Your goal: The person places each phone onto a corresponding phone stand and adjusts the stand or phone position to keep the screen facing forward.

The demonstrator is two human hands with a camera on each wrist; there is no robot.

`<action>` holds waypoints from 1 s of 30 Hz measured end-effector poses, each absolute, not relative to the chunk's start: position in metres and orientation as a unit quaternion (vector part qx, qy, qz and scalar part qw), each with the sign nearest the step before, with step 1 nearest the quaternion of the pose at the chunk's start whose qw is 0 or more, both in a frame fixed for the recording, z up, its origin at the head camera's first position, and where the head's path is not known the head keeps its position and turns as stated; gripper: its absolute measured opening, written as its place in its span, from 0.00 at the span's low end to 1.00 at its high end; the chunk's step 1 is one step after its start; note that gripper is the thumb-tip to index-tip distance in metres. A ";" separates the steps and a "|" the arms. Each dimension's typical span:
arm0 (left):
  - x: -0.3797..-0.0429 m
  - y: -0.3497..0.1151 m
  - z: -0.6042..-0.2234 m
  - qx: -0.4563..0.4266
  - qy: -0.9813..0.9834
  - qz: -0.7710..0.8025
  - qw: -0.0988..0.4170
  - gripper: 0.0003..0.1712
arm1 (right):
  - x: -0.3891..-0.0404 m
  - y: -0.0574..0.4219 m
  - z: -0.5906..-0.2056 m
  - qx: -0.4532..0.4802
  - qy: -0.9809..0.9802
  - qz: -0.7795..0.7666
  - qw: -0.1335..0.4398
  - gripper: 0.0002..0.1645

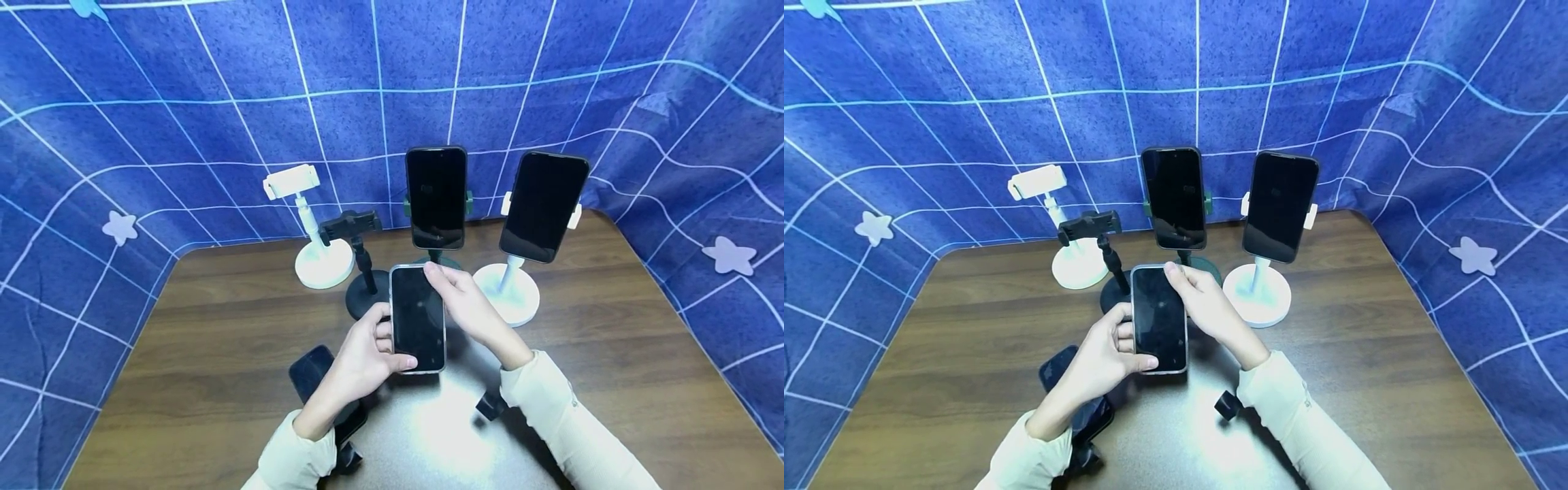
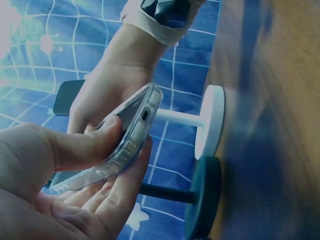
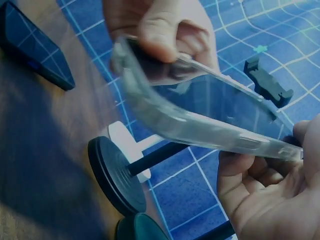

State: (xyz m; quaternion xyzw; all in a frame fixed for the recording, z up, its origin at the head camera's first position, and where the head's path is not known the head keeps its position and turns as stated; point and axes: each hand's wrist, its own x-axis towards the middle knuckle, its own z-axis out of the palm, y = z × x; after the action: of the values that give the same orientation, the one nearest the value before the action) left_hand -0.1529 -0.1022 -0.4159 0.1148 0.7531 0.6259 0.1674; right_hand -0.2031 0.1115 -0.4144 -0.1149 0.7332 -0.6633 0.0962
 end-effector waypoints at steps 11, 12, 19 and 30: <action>-0.148 -0.107 -0.398 0.114 0.763 0.626 0.116 0.40 | -0.193 0.103 -0.409 -0.163 0.748 -0.634 0.110 0.34; -0.148 -0.108 -0.396 0.114 0.762 0.629 0.108 0.40 | -0.192 0.102 -0.408 -0.170 0.744 -0.635 0.117 0.35; -0.150 -0.111 -0.376 0.124 0.745 0.652 0.065 0.40 | -0.183 0.097 -0.401 -0.206 0.752 -0.618 0.102 0.36; -0.145 -0.100 -0.355 0.143 0.720 0.679 -0.001 0.39 | -0.171 0.099 -0.383 -0.221 0.740 -0.633 0.053 0.28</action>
State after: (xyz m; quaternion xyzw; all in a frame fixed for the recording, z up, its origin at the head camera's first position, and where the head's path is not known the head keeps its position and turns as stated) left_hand -0.1445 -0.0998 -0.3553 0.1427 0.7202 0.6789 -0.0006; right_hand -0.1711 0.0994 -0.3830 -0.2206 0.7404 -0.6327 0.0530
